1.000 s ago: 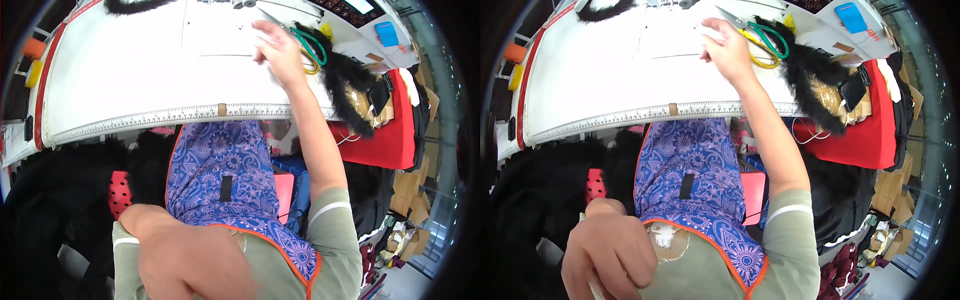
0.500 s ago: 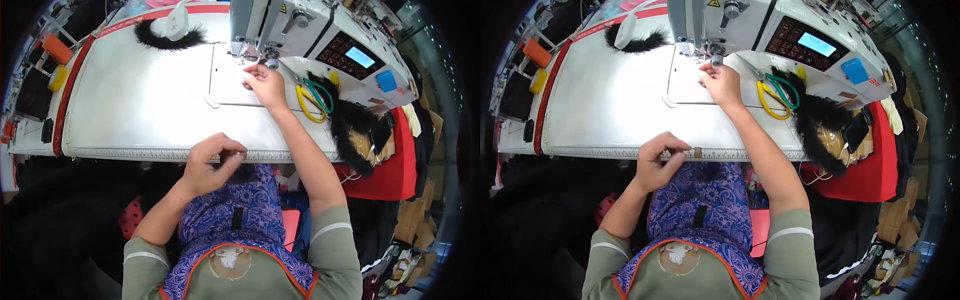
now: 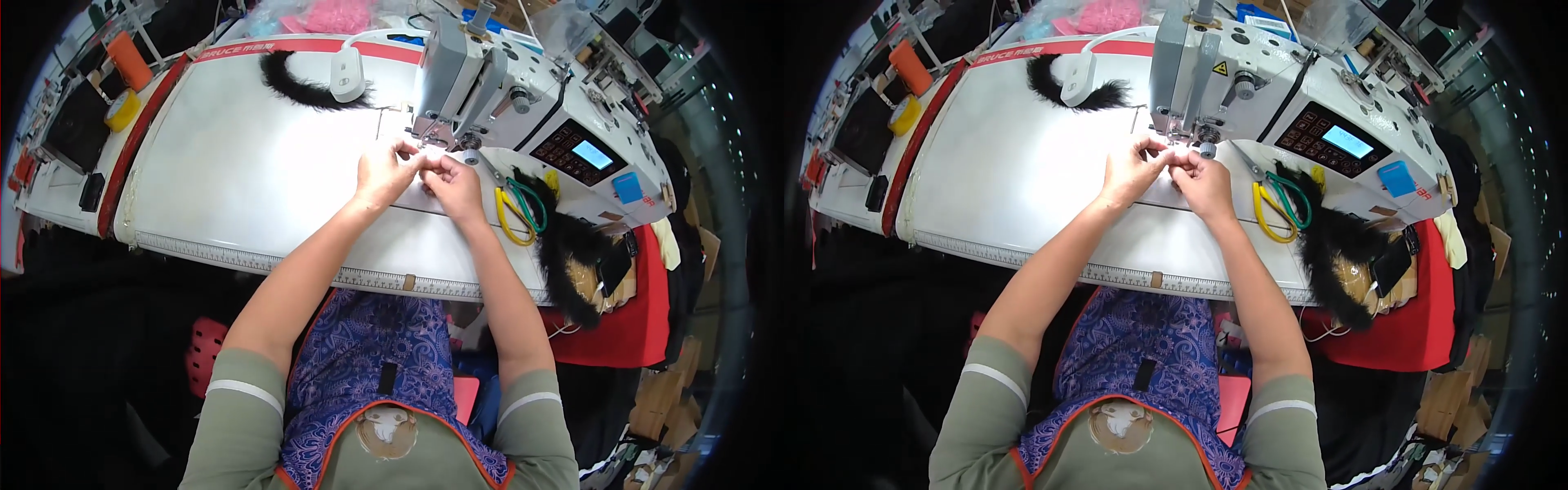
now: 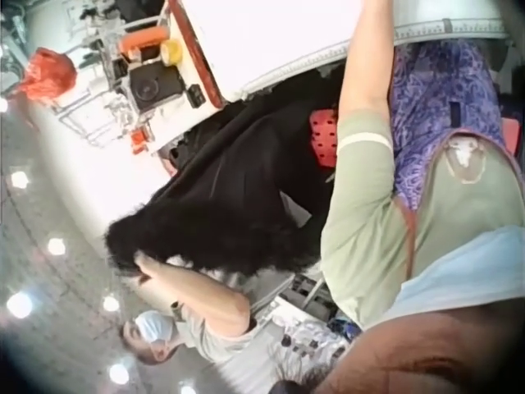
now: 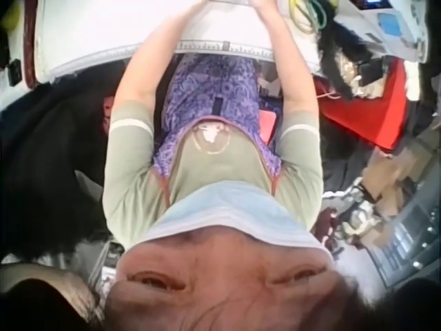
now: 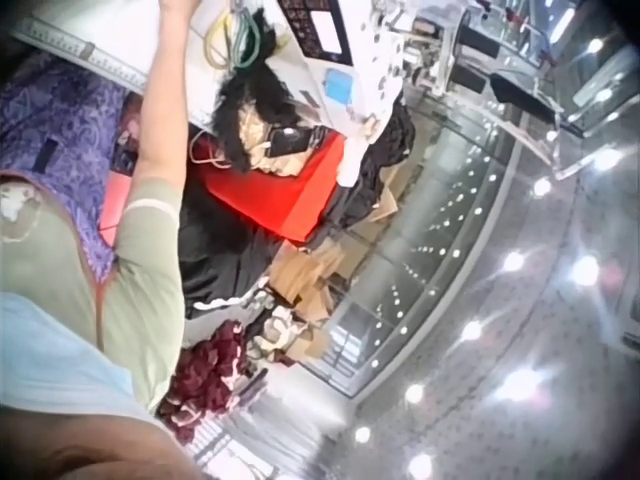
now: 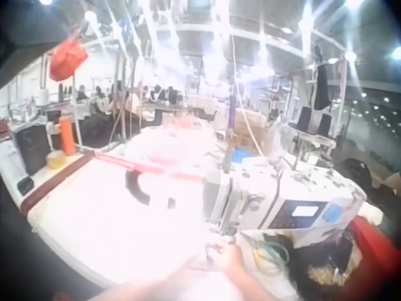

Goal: Sewing pieces of black faux fur trim using an industrial sewing machine.

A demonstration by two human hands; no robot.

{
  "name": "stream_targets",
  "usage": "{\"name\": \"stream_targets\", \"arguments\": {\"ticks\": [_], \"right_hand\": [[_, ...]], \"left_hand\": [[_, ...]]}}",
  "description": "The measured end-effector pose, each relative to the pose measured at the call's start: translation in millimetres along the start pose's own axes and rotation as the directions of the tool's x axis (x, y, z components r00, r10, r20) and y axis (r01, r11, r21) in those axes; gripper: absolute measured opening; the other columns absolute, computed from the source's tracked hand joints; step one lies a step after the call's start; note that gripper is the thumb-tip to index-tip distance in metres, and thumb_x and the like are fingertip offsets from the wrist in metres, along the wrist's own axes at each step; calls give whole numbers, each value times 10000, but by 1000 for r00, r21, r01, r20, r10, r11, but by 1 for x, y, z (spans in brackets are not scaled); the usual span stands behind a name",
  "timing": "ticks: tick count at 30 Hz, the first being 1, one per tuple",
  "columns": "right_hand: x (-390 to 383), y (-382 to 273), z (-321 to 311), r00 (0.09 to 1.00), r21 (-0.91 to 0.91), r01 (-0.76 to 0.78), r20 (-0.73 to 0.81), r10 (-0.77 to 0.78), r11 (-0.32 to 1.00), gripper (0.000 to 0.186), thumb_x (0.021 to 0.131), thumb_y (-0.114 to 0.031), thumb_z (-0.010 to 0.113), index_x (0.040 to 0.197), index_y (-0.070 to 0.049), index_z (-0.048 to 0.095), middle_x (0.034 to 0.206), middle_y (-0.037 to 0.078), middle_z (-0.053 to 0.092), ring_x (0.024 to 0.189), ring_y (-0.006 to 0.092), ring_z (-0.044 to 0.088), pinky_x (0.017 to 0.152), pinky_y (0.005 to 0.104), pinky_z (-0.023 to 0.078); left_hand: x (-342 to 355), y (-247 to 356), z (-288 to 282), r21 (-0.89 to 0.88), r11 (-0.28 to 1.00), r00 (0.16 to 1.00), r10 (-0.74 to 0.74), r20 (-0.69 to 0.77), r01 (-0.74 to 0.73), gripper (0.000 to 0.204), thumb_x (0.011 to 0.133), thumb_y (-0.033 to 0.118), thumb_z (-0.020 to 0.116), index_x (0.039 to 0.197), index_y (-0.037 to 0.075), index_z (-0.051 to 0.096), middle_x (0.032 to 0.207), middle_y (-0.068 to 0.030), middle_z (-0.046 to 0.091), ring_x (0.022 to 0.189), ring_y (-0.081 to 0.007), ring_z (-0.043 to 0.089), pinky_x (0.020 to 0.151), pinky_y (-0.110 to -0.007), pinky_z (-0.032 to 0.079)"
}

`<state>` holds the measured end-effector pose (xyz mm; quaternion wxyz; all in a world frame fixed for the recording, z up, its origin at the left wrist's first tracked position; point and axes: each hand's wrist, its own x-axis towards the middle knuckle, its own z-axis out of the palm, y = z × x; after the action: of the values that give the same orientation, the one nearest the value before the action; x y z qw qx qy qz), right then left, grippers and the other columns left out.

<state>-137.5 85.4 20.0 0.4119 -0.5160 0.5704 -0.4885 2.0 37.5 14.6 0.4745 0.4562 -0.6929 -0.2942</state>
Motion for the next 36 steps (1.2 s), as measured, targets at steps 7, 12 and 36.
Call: {"name": "stream_targets", "arguments": {"ticks": [7,12,36], "right_hand": [[-5,-6,0,1000,-57,0,11,1,998,163,804,-97,642,910,16,591,686,41,621,604,71,586,527,209,450],[-3,-7,4,993,100,-59,-99,69,993,196,816,-63,608,973,2,510,734,74,607,607,119,616,486,220,456],[-18,-24,12,993,52,-115,20,114,992,115,848,-116,589,815,-9,615,664,32,614,535,90,574,498,214,457]], "left_hand": [[-2,-3,-20,3,996,991,-84,100,84,130,718,169,670,752,43,673,713,-93,660,640,-213,642,636,-310,508],[-2,-10,-24,115,993,986,-43,159,25,191,720,199,708,811,36,665,692,-43,630,567,-100,537,565,-237,457],[-23,6,-63,68,856,846,489,213,-512,247,712,106,660,960,102,650,974,-48,641,689,-227,623,602,-327,509]]}}
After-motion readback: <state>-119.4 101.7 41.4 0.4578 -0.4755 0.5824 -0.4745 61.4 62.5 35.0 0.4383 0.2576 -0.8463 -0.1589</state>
